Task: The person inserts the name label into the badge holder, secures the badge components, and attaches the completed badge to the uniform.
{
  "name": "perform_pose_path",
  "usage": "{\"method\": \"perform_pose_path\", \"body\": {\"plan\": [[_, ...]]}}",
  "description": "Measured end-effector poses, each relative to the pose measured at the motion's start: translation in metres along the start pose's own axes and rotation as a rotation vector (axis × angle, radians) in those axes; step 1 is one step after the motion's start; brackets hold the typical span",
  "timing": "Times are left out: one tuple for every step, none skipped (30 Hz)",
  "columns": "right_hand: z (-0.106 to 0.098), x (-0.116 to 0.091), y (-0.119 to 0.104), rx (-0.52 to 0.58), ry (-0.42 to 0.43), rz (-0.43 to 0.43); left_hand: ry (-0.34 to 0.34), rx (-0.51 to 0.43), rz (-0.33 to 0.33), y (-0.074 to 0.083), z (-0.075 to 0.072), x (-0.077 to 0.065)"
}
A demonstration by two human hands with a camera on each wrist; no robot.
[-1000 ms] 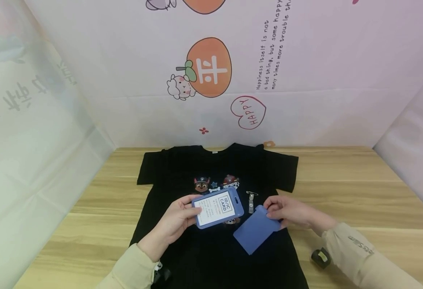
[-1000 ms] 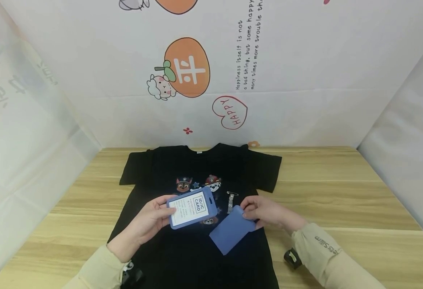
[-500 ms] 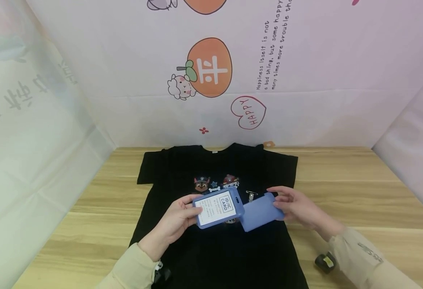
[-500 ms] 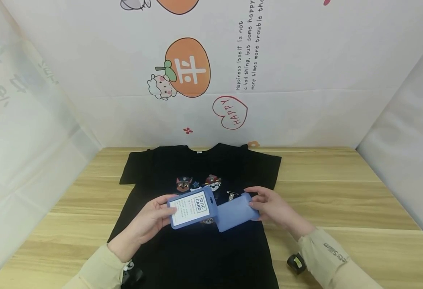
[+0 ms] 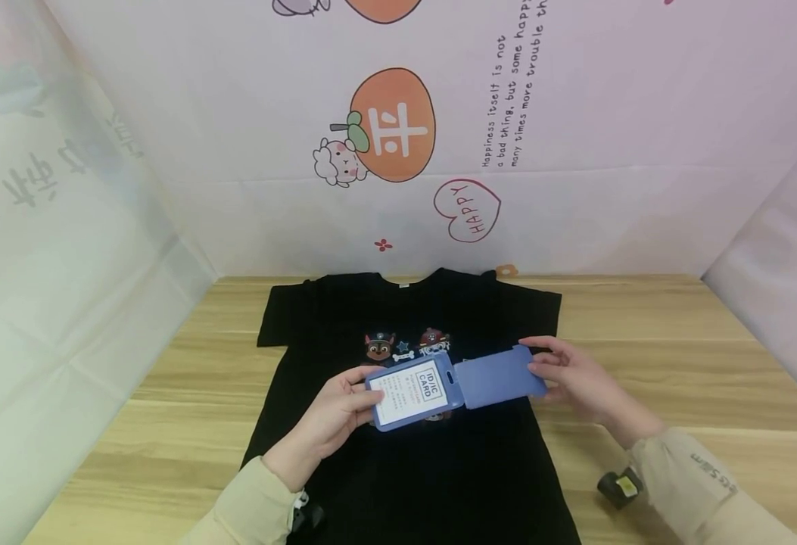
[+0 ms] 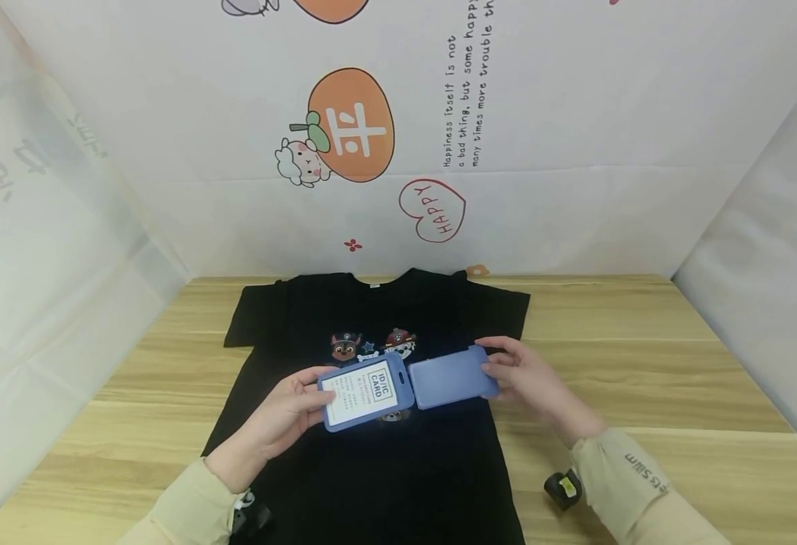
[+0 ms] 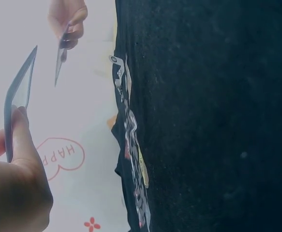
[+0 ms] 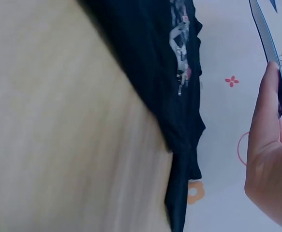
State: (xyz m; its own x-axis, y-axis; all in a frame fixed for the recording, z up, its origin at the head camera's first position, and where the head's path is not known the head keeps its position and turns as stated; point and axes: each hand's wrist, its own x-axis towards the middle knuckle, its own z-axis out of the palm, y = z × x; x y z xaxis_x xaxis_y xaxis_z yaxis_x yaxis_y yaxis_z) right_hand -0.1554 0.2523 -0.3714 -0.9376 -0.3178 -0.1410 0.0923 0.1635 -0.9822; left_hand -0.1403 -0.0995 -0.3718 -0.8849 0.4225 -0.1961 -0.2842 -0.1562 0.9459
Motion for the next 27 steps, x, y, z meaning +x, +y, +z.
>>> {"method": "perform_pose_path", "body": {"plan": [[0.0, 0.0, -0.001, -0.002, 0.009, -0.006, -0.001, 0.001, -0.001, 0.0, 0.0, 0.0], [-0.001, 0.0, -0.002, -0.001, 0.014, -0.012, -0.002, 0.003, -0.002, 0.0, 0.0, 0.0], [-0.002, 0.0, -0.003, 0.005, 0.02, -0.019, -0.002, 0.005, -0.002, 0.0, 0.0, 0.0], [-0.002, 0.0, -0.003, 0.007, 0.024, -0.028, -0.002, 0.007, -0.003, 0.0, 0.001, 0.0], [-0.003, 0.0, -0.004, 0.014, 0.028, -0.035, -0.002, 0.009, -0.003, 0.0, 0.001, 0.0], [-0.003, -0.001, -0.004, 0.023, 0.031, -0.043, -0.002, 0.011, -0.003, 0.0, 0.001, 0.0], [-0.003, -0.001, -0.004, 0.032, 0.032, -0.053, -0.001, 0.013, -0.002, 0.0, 0.001, 0.0], [-0.004, -0.001, -0.004, 0.049, 0.031, -0.067, -0.001, 0.014, -0.002, 0.0, 0.001, 0.0], [-0.004, -0.001, -0.004, 0.072, 0.03, -0.079, -0.001, 0.014, -0.003, 0.001, 0.001, 0.0], [-0.004, -0.002, -0.004, 0.094, 0.027, -0.094, -0.002, 0.014, -0.003, 0.001, 0.001, 0.0], [-0.004, -0.001, -0.004, 0.122, 0.023, -0.11, -0.002, 0.013, -0.003, 0.001, 0.002, 0.0], [-0.004, -0.001, -0.004, 0.153, 0.017, -0.125, -0.004, 0.013, -0.003, 0.001, 0.002, 0.0], [-0.004, -0.001, -0.004, 0.18, 0.012, -0.141, -0.006, 0.013, -0.004, 0.001, 0.002, 0.0], [-0.004, -0.001, -0.004, 0.208, 0.005, -0.157, -0.006, 0.012, -0.004, 0.001, 0.002, 0.0], [-0.003, -0.001, -0.004, 0.226, 0.0, -0.173, -0.007, 0.011, -0.005, 0.001, 0.003, 0.0], [-0.003, -0.001, -0.004, 0.241, -0.006, -0.186, -0.008, 0.011, -0.005, 0.001, 0.003, 0.0], [-0.002, 0.0, -0.005, 0.253, -0.011, -0.195, -0.008, 0.011, -0.005, 0.001, 0.003, -0.001], [-0.002, 0.0, -0.006, 0.26, -0.014, -0.204, -0.007, 0.011, -0.005, 0.001, 0.004, 0.0], [-0.001, 0.0, -0.006, 0.259, -0.014, -0.211, -0.005, 0.01, -0.005, 0.0, 0.004, 0.0], [0.0, 0.0, -0.007, 0.26, -0.015, -0.216, -0.003, 0.009, -0.005, 0.0, 0.004, 0.0], [0.001, 0.0, -0.008, 0.256, -0.015, -0.219, -0.004, 0.01, -0.005, 0.0, 0.004, 0.0], [0.002, 0.0, -0.009, 0.248, -0.012, -0.219, -0.004, 0.011, -0.004, 0.0, 0.004, 0.0], [0.003, 0.0, -0.009, 0.239, -0.008, -0.219, -0.003, 0.011, -0.004, 0.0, 0.004, 0.0], [0.004, 0.0, -0.01, 0.227, -0.003, -0.217, -0.004, 0.011, -0.004, 0.0, 0.005, 0.0], [0.005, -0.001, -0.01, 0.21, 0.004, -0.211, -0.006, 0.011, -0.005, -0.001, 0.005, 0.0], [0.006, -0.001, -0.011, 0.194, 0.009, -0.206, -0.008, 0.012, -0.005, -0.001, 0.005, 0.0], [0.007, -0.001, -0.011, 0.178, 0.015, -0.2, -0.01, 0.012, -0.005, -0.001, 0.005, 0.001]]}}
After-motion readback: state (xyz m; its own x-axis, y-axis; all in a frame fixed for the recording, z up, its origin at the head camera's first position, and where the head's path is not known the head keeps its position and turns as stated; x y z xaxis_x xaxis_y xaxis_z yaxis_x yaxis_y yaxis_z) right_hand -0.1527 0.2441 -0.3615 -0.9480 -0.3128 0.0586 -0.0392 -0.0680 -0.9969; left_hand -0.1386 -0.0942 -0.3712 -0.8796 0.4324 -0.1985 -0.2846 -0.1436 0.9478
